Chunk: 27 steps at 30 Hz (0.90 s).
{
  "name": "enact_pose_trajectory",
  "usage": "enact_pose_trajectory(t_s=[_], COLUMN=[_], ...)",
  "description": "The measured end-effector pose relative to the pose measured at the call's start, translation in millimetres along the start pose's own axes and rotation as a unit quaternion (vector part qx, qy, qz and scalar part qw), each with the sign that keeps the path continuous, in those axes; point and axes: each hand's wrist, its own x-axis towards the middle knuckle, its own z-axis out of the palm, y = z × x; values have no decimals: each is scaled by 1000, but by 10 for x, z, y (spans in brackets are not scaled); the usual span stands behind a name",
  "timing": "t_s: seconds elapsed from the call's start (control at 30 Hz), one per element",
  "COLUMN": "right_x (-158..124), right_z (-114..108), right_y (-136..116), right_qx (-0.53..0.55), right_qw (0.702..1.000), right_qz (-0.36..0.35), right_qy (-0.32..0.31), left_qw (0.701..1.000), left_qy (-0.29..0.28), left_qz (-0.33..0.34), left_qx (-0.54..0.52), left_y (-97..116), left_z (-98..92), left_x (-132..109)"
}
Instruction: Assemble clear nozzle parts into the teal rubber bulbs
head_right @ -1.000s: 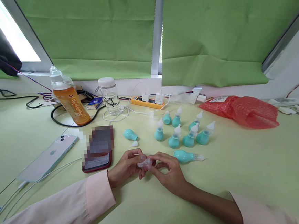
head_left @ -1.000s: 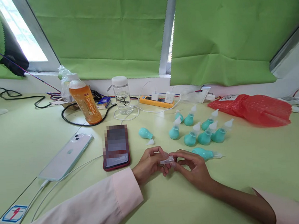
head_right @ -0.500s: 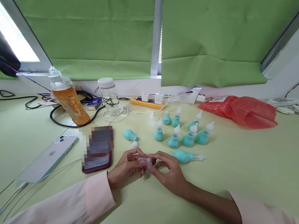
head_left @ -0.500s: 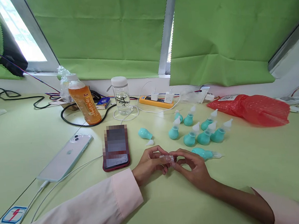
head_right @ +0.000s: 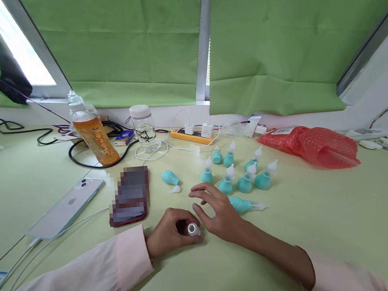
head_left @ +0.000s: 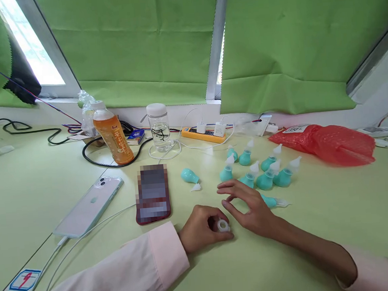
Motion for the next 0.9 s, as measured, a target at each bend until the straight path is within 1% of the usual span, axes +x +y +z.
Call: enact_pose_trajectory(t_s=[0.07, 0.13, 0.27, 0.43, 0.53, 0.63, 0.8, 0.9], right_x=[123, 264, 524, 697, 712, 657, 455, 309], right_z=[24, 65, 213, 456, 510, 436, 194, 108], right_y=[19, 23, -20, -40, -5, 28, 68, 114], right_qx=[-22, -63, -185, -270, -291, -280, -233, -184], right_qw=[997, 990, 962, 922, 909, 912, 925, 946], right_qz=[13, 23, 63, 82, 94, 98, 85, 93], right_qy=[-72, -128, -193, -266, -282, -284, -286, -251], left_qw=[999, 998, 995, 994, 994, 994, 992, 986], left_qy=[1, 19, 42, 39, 51, 73, 124, 168], left_qz=[11, 2, -18, -4, -6, -8, -9, -8], left_qx=[42, 65, 86, 99, 93, 85, 30, -15], left_y=[0, 2, 1, -11, -12, -11, -12, -18], left_z=[2, 4, 15, 23, 8, -12, -25, -32], left_x=[-3, -5, -18, -28, -26, -23, -9, 13])
